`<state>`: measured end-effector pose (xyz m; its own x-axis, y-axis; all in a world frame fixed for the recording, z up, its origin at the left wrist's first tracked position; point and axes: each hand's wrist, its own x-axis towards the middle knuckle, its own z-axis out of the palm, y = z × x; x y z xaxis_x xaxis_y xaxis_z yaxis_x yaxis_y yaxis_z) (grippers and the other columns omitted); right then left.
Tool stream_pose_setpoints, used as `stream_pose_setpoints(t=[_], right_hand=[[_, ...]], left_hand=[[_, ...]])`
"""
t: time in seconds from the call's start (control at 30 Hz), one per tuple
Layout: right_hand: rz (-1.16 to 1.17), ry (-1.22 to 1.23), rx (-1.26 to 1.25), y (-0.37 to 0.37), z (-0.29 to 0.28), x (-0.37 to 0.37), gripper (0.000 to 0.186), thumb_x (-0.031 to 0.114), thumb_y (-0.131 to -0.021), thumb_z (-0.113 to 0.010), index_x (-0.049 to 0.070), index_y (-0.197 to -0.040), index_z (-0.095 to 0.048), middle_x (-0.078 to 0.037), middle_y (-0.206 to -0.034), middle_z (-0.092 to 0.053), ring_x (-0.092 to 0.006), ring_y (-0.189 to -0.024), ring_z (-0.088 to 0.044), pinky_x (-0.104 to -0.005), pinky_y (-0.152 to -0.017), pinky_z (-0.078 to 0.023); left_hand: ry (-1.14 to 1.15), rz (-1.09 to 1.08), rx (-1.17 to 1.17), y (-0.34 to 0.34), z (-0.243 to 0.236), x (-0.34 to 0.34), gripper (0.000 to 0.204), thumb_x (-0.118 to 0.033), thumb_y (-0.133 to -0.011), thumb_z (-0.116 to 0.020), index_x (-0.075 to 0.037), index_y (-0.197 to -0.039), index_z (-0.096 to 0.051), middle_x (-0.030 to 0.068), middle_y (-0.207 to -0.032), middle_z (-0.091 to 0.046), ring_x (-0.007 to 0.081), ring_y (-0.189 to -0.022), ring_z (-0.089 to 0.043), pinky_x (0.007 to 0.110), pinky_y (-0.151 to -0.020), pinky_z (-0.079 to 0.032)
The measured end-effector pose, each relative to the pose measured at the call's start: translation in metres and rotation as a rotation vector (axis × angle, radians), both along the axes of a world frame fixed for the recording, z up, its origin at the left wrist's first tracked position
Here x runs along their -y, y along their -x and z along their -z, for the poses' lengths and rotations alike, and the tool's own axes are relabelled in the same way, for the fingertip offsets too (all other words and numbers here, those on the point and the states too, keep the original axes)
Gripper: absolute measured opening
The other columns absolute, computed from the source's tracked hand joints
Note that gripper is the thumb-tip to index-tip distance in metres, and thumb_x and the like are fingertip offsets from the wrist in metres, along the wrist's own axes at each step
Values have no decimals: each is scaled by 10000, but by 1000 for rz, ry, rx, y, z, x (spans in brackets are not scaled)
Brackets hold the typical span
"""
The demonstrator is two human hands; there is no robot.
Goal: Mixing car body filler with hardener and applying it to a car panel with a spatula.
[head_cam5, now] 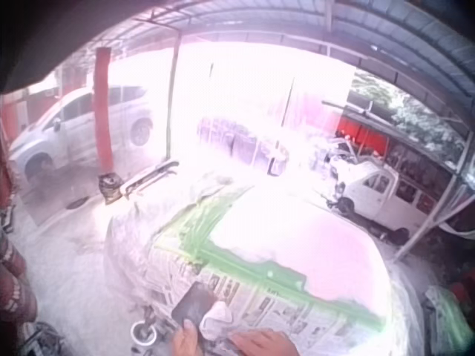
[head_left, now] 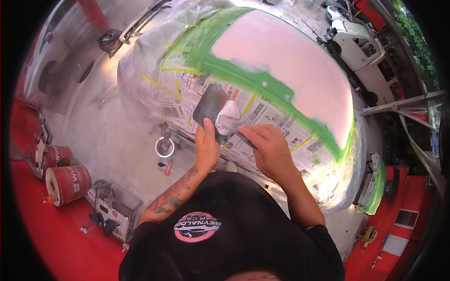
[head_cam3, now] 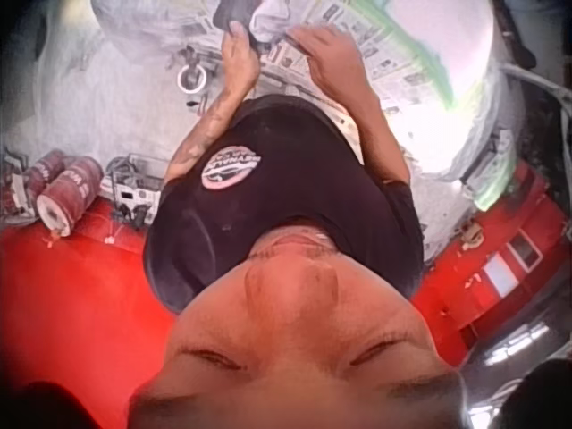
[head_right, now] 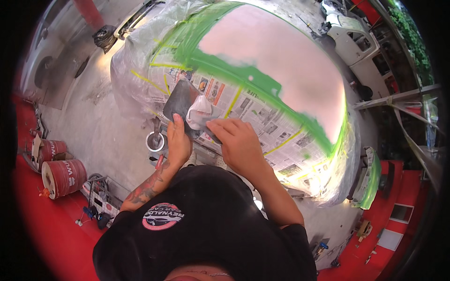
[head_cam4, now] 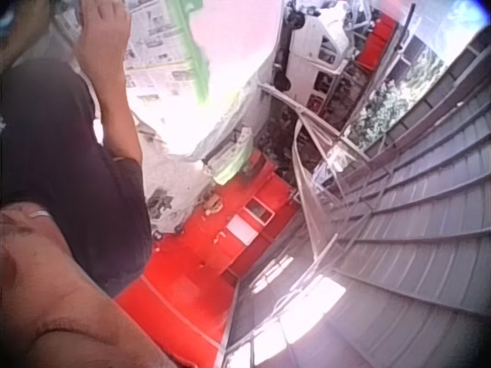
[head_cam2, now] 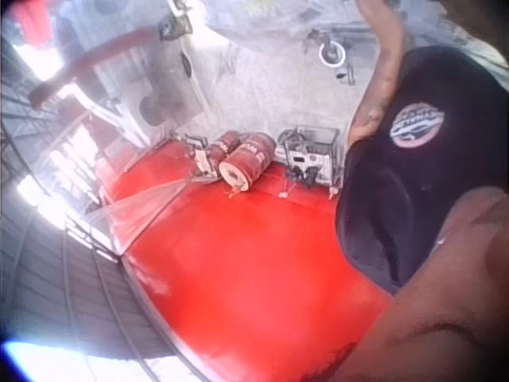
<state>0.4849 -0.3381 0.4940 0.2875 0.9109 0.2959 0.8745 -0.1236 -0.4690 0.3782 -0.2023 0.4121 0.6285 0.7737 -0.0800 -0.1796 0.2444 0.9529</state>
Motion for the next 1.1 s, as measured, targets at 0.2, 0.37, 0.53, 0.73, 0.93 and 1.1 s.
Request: stream_pose_setpoints(t=[0.2,0.37,0.53,0.73,0.93,1.1], right_hand=[[30,27,72,-5,2,0,648,-112,-661,-571,58,-1279,-664,-85,-1238,-681,-319,-1137,-615,-433,-936,-479],[203,11,325,-14,5,2,485,-3,-755,-638,157,-1204,-727,12,-1274,-682,-250,-1135,-619,-444,-941,-437],[-173,-10,233,-2,22,0,551,-14,-671,-668,200,-1172,-753,40,-1274,-707,-260,-1215,-609,-472,-1061,-412],[-40,-287,79,10,2,20,590,-23,-712,-693,188,-1263,-717,-30,-1403,-632,-274,-1274,-590,-513,-1084,-427],[-69,-193,-210,0,32,-3,793,-171,-721,-584,151,-1446,-584,-176,-1486,-519,-388,-1338,-543,-461,-1098,-476],[99,-90,-357,-37,46,20,579,-96,-919,-547,93,-1465,-558,-166,-1361,-603,-329,-1237,-617,-384,-1058,-489]], left_hand=[[-138,33,-41,-2,-8,-1,627,-534,-1117,-368,34,-1103,-634,81,-1006,-641,161,-868,-541,334,-827,-455],[-165,148,-135,1,-7,-19,608,-507,-1121,-379,40,-1097,-647,87,-975,-657,162,-851,-553,326,-804,-464],[-116,51,-188,-3,-7,-42,524,-401,-1128,-410,55,-1080,-663,64,-904,-654,133,-795,-548,325,-722,-463],[598,-71,328,-5,-18,-46,569,-420,-1126,-340,47,-1385,-538,192,-1358,-633,318,-1219,-647,474,-1069,-504],[750,56,299,1,-9,-26,519,-371,-1131,-352,29,-1430,-492,196,-1365,-622,322,-1230,-640,466,-1094,-495],[530,22,290,15,10,-19,488,-362,-1127,-412,38,-1391,-502,172,-1339,-626,292,-1185,-665,452,-1026,-547]])
